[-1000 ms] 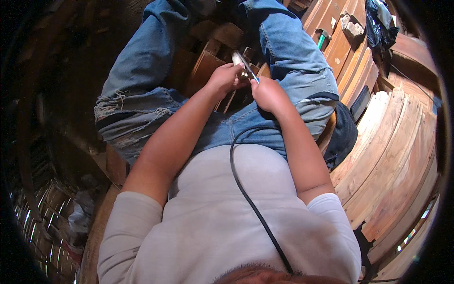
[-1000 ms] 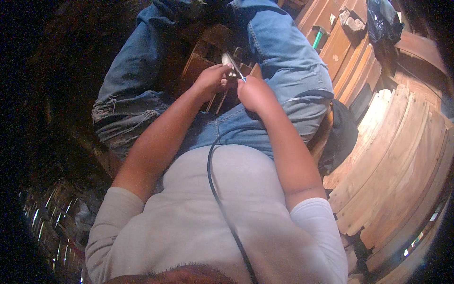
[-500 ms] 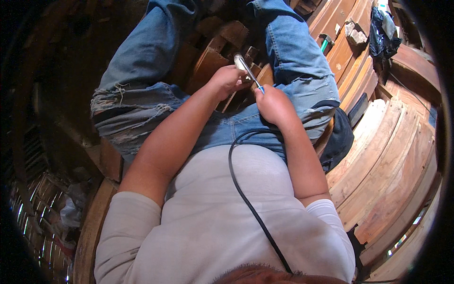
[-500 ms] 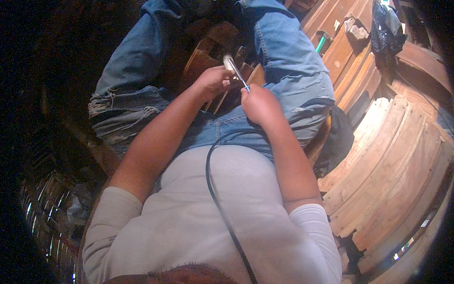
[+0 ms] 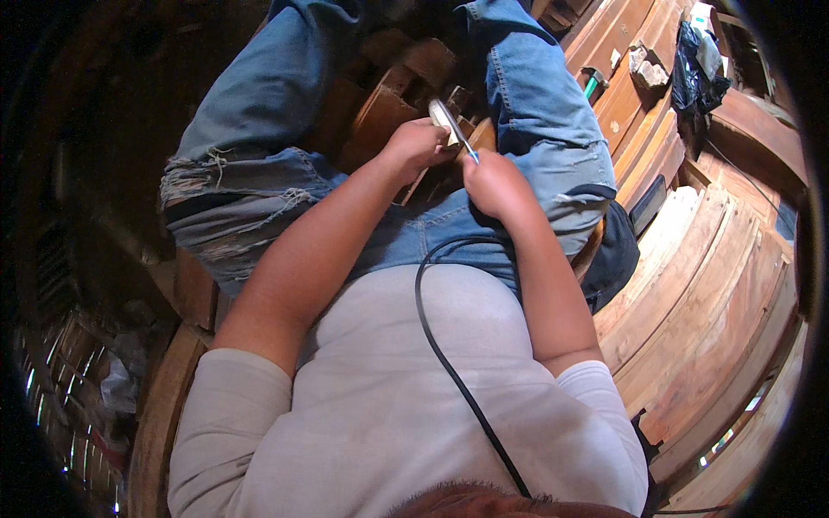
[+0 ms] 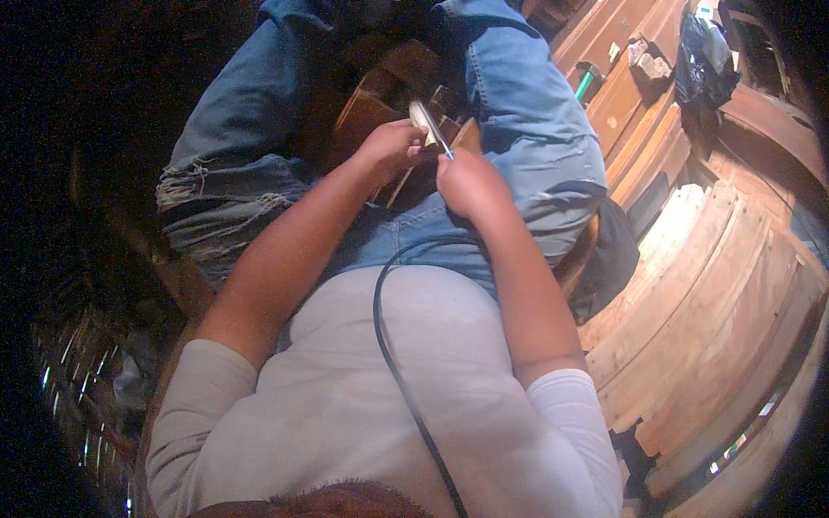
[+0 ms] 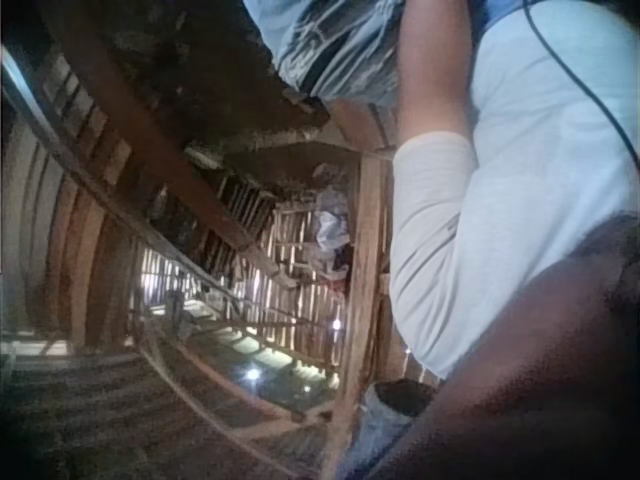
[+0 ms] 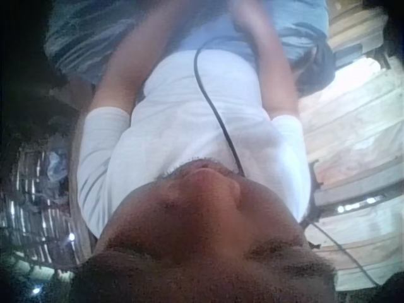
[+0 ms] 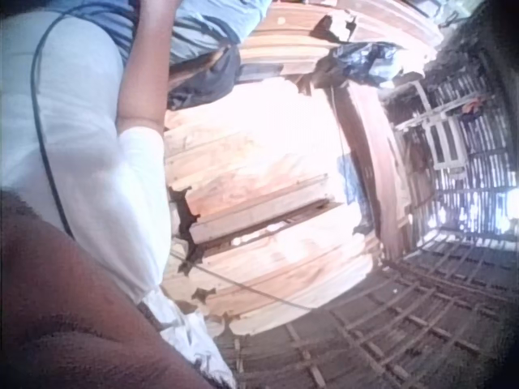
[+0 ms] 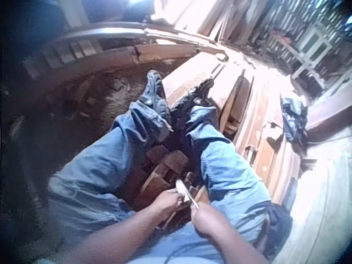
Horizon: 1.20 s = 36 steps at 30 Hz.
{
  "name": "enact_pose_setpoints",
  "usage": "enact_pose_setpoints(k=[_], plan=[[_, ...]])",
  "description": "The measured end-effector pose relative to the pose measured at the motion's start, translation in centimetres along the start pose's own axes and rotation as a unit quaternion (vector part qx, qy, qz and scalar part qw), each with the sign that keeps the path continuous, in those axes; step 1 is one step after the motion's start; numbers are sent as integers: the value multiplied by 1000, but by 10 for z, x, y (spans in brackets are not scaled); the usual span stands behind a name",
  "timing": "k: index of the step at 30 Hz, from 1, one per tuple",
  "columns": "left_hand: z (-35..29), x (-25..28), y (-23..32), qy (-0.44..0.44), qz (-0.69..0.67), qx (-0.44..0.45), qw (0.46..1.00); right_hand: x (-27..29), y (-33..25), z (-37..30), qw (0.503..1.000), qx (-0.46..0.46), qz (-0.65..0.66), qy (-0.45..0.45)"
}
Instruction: The person sits on the floor and uses a knife to carve a small piece of light-colored wood held in their left hand. They repeatedly scrape and shape the wood surface, rotating the object to access different sides. The task involves continuous manual manipulation of the wood and tool.
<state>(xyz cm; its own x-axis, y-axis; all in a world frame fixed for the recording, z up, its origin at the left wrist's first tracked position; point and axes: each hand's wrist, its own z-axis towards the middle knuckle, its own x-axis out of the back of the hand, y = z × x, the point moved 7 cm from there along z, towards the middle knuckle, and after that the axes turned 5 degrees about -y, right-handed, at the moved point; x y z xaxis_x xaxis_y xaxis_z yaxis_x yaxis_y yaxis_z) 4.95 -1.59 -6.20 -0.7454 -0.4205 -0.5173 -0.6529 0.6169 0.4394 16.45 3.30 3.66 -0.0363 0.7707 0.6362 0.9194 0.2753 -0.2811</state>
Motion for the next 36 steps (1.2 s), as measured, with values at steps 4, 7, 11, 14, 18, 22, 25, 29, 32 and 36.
enact_pose_setpoints(k=[4,7,11,14,18,22,25,29,32,36], plan=[[1,0,-3,4,-16,8,1000,3,6,3,1000,9,-3,-21],[-2,-1,-2,25,6,19,999,3,8,-4,1000,-6,-7,-25],[9,2,-8,-10,-15,-2,1000,5,-5,14,999,41,5,-33],[-8,-2,1,25,9,12,1000,-1,6,18,999,14,8,-39],[-8,-1,8,37,45,18,998,3,13,-4,998,6,-5,-62],[-6,-3,7,35,-33,0,999,4,7,3,999,30,-3,-30],[-12,-4,8,43,16,1,999,0,3,24,998,41,11,-37],[-8,0,4,33,16,14,999,-7,6,34,999,29,6,-44],[-6,1,2,46,19,3,999,1,11,2,999,3,-2,-39],[-1,2,0,33,22,1,999,4,9,-13,1000,14,-11,-22]])
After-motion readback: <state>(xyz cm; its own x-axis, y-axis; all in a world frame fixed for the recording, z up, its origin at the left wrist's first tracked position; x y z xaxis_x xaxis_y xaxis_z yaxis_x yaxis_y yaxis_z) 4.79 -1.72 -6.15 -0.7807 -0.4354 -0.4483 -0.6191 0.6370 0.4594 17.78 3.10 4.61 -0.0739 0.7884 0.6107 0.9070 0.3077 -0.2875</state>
